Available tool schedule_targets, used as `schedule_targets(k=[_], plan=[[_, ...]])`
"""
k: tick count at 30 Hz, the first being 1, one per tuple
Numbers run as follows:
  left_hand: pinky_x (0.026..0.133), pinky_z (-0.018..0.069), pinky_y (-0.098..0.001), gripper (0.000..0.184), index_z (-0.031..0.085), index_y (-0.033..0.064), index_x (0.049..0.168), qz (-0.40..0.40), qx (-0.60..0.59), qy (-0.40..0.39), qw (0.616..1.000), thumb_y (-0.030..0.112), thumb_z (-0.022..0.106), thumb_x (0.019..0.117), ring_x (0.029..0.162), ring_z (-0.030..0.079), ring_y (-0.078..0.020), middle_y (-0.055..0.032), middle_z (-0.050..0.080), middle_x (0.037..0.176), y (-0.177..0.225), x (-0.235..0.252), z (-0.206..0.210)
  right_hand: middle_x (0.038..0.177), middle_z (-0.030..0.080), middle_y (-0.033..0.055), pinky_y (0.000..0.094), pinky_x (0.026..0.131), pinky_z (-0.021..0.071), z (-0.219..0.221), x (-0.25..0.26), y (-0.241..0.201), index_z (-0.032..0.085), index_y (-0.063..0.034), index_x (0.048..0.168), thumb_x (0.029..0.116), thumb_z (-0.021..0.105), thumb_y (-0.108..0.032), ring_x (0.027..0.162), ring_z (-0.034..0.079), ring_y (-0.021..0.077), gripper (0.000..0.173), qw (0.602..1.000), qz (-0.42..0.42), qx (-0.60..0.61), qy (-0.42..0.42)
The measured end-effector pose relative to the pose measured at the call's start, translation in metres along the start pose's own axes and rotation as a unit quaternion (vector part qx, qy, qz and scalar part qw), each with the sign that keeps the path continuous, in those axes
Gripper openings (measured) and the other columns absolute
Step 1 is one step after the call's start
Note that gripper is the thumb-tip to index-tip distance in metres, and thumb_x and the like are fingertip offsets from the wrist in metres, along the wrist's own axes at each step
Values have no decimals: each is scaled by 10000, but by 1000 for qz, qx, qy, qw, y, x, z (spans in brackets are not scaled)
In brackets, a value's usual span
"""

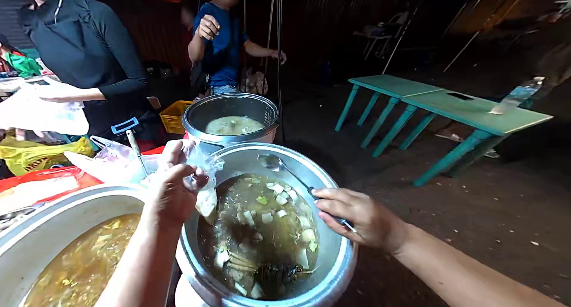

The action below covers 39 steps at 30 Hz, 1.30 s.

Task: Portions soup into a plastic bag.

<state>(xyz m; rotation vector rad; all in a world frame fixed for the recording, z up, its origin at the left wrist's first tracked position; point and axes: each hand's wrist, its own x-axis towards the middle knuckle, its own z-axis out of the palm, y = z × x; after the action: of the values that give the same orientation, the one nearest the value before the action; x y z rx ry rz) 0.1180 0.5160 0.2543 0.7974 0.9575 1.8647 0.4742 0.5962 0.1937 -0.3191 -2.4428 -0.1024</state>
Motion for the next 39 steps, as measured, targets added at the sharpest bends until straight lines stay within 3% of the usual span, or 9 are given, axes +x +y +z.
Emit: schedule_targets(k=[3, 6, 10, 12, 23, 28, 31, 35, 39], plan=[[545, 520, -156, 602, 459, 138, 1423, 2, 1, -9, 1000, -83, 348, 875, 676, 613, -23, -16, 633, 1183, 24, -1, 4, 1115, 744, 105, 286, 835, 601, 15, -19, -3, 733, -88, 978, 1026, 527, -254, 989, 729, 180, 269, 998, 28, -41, -33], [547, 533, -167, 630, 438, 134, 1453, 7, -10, -18, 1000, -80, 354, 867, 698, 631, -39, -36, 609, 1289, 40, -2, -3, 996, 732, 84, 218, 783, 586, 16, -29, -19, 712, -66, 969, 977, 577, -297, 916, 707, 95, 268, 986, 156, -2, 61], [567, 558, -177, 593, 476, 149, 1419, 17, -11, -26, 999, -87, 353, 888, 712, 648, -40, -24, 628, 1235, 54, -5, -11, 888, 699, 7, 251, 603, 625, 24, -16, -24, 700, -65, 955, 916, 671, -331, 677, 689, 49, 270, 894, 396, 97, 185], [566, 554, -173, 581, 474, 148, 1425, 21, -12, -29, 999, -79, 350, 905, 710, 643, -37, -25, 625, 1232, 59, -6, -15, 880, 696, 16, 287, 605, 640, 35, -3, -23, 678, -49, 984, 921, 676, -308, 655, 702, 86, 267, 860, 448, 146, 195], [553, 548, -171, 585, 492, 168, 1429, 35, 10, 3, 999, -60, 342, 912, 688, 647, -36, -12, 638, 1281, 81, -22, -34, 953, 714, 56, 322, 716, 655, 101, 54, -43, 667, -43, 1058, 961, 631, -204, 764, 737, 138, 192, 827, 452, 308, 129], [559, 553, -184, 583, 475, 163, 1430, 31, 1, -6, 999, -70, 346, 911, 703, 646, -51, -27, 627, 1264, 82, -22, -39, 867, 717, 181, 381, 630, 645, 95, 74, -58, 575, 27, 1057, 1074, 502, -94, 683, 738, 265, 143, 603, 603, 482, 199], [551, 552, -186, 596, 457, 170, 1449, 25, 3, -13, 1000, -69, 342, 914, 690, 643, -53, -30, 616, 1280, 82, -22, -38, 899, 703, 200, 400, 613, 642, 86, 71, -60, 545, 33, 1094, 1087, 462, -109, 686, 733, 289, 165, 536, 639, 505, 222], [560, 554, -182, 605, 439, 157, 1462, 19, 7, -29, 999, -70, 354, 907, 713, 651, -55, -35, 623, 1270, 81, -21, -33, 863, 703, 193, 401, 584, 637, 66, 71, -61, 544, 30, 1085, 1094, 444, -137, 652, 726, 287, 195, 504, 657, 503, 246], [547, 545, -180, 656, 395, 171, 1498, 16, 10, -68, 998, -63, 356, 887, 707, 642, -47, -33, 594, 1327, 74, -15, -29, 804, 711, 177, 391, 541, 630, 33, 78, -58, 571, 16, 1032, 1098, 437, -145, 603, 722, 273, 220, 543, 629, 484, 273]])
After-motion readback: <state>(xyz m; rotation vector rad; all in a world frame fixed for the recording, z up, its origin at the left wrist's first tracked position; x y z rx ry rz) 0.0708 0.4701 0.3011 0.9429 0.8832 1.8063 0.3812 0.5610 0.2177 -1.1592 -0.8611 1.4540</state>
